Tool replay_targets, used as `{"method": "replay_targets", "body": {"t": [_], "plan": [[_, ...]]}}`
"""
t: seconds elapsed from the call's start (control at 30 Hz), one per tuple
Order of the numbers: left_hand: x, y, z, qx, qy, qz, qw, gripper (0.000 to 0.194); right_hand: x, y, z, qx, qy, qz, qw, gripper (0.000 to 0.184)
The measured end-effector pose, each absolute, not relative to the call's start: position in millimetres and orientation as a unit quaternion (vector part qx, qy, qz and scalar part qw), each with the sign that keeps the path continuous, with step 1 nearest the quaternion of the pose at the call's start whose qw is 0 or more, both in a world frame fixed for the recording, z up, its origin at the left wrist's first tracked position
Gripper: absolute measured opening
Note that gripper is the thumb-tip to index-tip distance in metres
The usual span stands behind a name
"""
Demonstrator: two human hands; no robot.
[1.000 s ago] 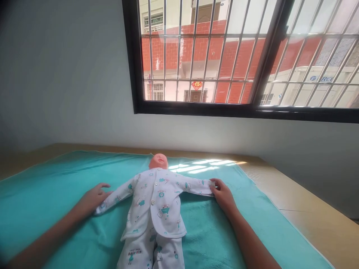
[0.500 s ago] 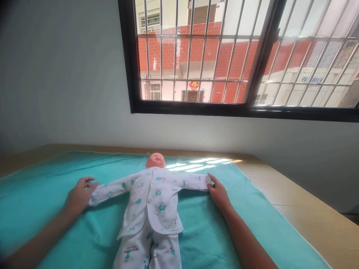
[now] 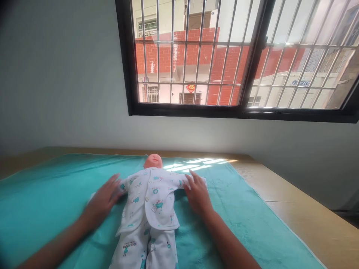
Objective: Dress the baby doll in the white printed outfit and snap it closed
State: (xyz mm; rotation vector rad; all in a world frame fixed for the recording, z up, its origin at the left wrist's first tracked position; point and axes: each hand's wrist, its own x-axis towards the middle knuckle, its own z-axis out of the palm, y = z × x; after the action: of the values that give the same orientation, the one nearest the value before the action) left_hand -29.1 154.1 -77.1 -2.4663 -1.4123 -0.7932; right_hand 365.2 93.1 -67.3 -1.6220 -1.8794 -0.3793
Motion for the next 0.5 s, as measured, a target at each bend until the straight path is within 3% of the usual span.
{"method": "replay_targets", "body": {"t": [0.13, 0.23, 0.5], "plan": [[-10, 140, -82, -0.892, -0.403, -0.194, 0.06, 0.059, 340, 87, -69, -0.553, -0.804, -0.069, 0.206, 0.061], [-9, 136, -81, -0.89, -0.414, -0.183, 0.057, 0.061, 345, 88, -75, -0.592, -0.79, -0.038, 0.155, 0.066], [-40, 156, -96, -0.808, -0.552, -0.201, -0.034, 0.063, 372, 86, -76, -0.717, -0.688, -0.011, 0.115, 0.071]]}}
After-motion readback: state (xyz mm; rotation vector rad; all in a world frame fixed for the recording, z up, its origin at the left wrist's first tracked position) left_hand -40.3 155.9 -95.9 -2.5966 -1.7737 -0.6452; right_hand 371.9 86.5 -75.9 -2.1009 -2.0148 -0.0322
